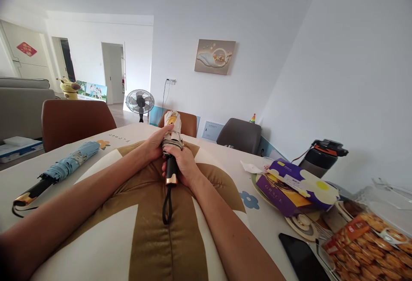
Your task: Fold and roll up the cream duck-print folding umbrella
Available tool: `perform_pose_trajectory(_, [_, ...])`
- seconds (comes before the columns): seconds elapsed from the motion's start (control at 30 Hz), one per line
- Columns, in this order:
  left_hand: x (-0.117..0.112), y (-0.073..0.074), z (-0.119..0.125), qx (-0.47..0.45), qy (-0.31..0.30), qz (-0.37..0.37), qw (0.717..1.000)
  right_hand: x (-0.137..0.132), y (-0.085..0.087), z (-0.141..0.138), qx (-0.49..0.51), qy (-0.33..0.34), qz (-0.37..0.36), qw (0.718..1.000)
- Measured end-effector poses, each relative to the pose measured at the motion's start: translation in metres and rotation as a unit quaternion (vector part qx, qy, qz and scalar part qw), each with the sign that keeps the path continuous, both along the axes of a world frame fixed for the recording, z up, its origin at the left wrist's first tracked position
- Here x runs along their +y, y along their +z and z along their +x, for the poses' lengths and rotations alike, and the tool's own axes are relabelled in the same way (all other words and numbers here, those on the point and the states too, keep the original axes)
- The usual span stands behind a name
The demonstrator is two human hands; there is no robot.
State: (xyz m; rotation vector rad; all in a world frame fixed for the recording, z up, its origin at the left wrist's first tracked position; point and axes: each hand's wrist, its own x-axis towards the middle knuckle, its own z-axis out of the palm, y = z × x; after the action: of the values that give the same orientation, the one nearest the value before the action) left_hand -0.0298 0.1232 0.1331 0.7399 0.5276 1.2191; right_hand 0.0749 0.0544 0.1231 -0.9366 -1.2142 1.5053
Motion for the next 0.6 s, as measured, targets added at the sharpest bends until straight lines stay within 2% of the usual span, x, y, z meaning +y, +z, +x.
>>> perform_pose_trajectory(0.07, [-0.004, 0.002, 0.000, -0.004, -0.030, 0.017, 0.999, -0.001, 0.002, 0.000, -0.009, -0.028, 0.001, 1.000])
perform_pose_trajectory(0.2, [-0.010, 0.003, -0.002, 0.066, -0.100, 0.038, 0.992, -0.004, 0.003, 0.000, 0.014, -0.059, -0.010, 0.998])
perform_pose_trajectory(0.3, [-0.011, 0.002, -0.002, 0.104, -0.077, 0.025, 0.991, -0.005, 0.003, -0.002, 0.035, -0.038, -0.008, 0.999])
perform_pose_trajectory(0.4, [-0.009, 0.006, -0.009, 0.079, -0.030, -0.006, 0.996, -0.004, 0.001, -0.002, 0.010, -0.019, -0.009, 1.000])
perform_pose_trajectory(0.5, [-0.011, 0.014, -0.022, 0.073, -0.044, -0.038, 0.996, 0.000, 0.000, -0.001, -0.032, -0.117, 0.038, 0.992])
perform_pose_trajectory(0.6, [-0.019, 0.018, -0.030, 0.134, -0.094, -0.038, 0.986, 0.004, 0.000, 0.002, -0.020, -0.193, 0.075, 0.978])
